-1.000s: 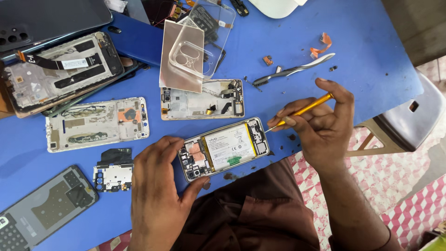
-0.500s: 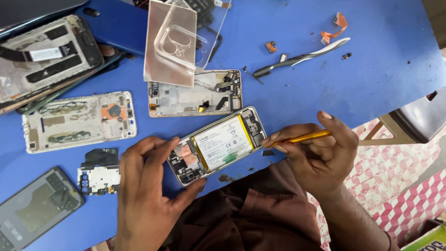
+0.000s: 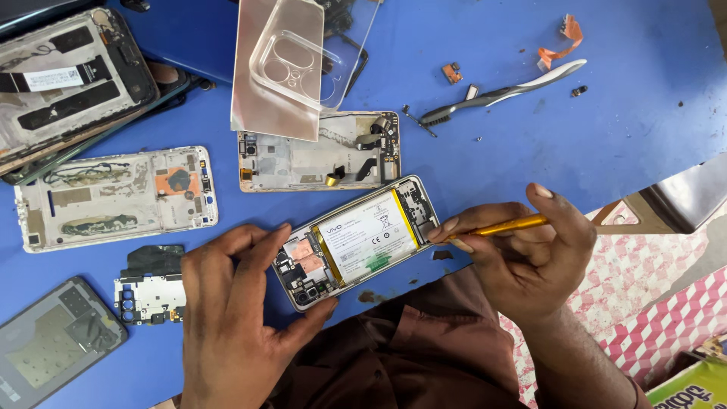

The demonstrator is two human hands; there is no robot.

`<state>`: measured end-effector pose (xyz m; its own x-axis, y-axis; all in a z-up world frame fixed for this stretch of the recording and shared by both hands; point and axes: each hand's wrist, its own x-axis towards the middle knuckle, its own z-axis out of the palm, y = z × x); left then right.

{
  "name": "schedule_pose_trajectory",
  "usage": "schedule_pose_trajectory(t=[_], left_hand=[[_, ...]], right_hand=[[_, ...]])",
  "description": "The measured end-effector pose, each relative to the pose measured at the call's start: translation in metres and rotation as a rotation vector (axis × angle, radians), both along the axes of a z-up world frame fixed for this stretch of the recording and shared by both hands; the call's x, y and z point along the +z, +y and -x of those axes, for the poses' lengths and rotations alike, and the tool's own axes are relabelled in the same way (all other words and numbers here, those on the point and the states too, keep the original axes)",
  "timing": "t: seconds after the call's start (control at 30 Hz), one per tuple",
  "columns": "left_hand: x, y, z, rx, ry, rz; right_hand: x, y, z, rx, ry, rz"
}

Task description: The person uses a small screwdriver to work on the internal components of a disassembled smartphone. They manipulate the battery area and surrounding parts while other phone components and tools are visible on the workbench.

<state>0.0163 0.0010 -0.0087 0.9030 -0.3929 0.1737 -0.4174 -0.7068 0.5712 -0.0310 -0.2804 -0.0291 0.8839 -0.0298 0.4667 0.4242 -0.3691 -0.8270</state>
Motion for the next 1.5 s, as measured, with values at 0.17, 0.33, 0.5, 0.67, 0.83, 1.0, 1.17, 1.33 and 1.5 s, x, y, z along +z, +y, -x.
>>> schedule_pose_trajectory(t=[0.17, 0.33, 0.5, 0.67, 0.83, 1.0, 1.17, 1.33, 1.5], left_hand=[[0.001, 0.000, 0.001, 0.014, -0.003, -0.007], [0.004, -0.001, 0.000, 0.020, -0.006, 0.015], [0.004, -0.001, 0.000, 0.014, -0.012, 0.033], [0.005, 0.000, 0.000, 0.015, -0.017, 0.058], [0.005, 0.000, 0.001, 0.011, -0.038, 0.075], [0.003, 0.001, 0.002, 0.004, -0.043, 0.080], [0.001, 0.002, 0.001, -0.001, -0.053, 0.085], [0.002, 0.001, 0.002, 0.008, -0.051, 0.075], [0.005, 0.001, 0.001, 0.007, -0.021, 0.078]], right_hand=[[0.015, 0.001, -0.003, 0.055, -0.025, 0.059], [0.032, 0.007, -0.004, 0.047, 0.036, 0.278], [0.038, 0.017, 0.001, -0.095, -0.081, 0.563], [0.034, 0.023, 0.009, -0.174, -0.130, 0.625], [0.019, 0.014, 0.009, -0.070, -0.078, 0.416], [0.011, 0.001, 0.010, 0.030, 0.035, 0.224], [0.009, -0.005, 0.005, 0.248, 0.060, 0.091], [0.011, -0.007, -0.006, 0.308, 0.028, 0.105], [0.011, 0.004, 0.002, -0.047, -0.018, 0.063]])
